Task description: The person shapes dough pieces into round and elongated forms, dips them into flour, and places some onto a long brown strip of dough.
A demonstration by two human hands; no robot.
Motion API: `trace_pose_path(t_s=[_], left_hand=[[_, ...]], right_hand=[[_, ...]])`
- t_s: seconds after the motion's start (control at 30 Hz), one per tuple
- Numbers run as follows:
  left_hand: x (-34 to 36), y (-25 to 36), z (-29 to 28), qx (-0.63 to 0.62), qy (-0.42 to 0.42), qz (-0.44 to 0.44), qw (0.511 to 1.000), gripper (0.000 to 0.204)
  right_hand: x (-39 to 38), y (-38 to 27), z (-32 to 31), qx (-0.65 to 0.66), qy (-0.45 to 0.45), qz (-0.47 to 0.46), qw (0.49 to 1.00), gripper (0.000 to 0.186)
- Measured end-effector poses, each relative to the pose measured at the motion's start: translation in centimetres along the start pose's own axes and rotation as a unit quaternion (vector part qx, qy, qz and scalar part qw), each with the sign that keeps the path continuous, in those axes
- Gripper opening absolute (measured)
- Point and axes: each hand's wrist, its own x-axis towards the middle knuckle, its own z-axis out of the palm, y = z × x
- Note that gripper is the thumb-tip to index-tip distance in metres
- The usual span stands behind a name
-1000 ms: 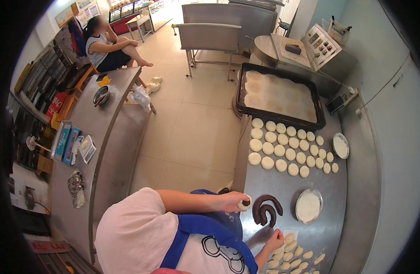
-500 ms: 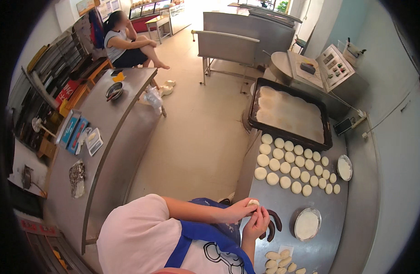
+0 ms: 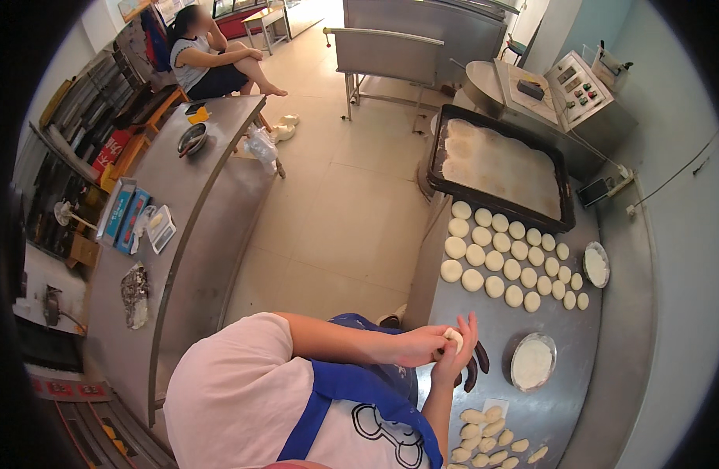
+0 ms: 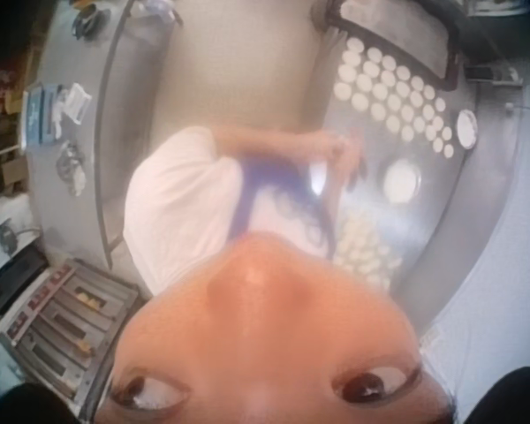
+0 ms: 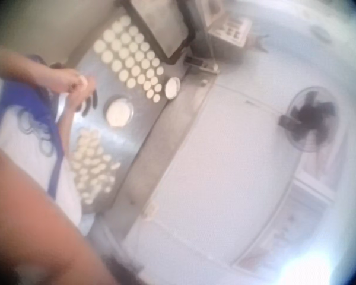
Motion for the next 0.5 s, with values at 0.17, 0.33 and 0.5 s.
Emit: trace_pose_path(t_s=[0.17,0.33,0.5], left_hand=[[-1.2,-0.1,0.5,0.060,0.103,0.015,0.993,0.029],[-2.3,0.2,0.1,0.042,0.031,0.038,0.998,0.023],[-1.5,0.1,-1.6,0.056,0.064,0.076,0.993,0.021]], right_hand=[[-0.4,0.9,0.9,-0.061,-0.013,-0.081,0.995,0.035],[-1.1,0.8,1.9,0.192,0.177,0.163,0.951,0.033],[-1.5,-2.7,3.1,0.062,0.050,0.065,0.995,0.036]])
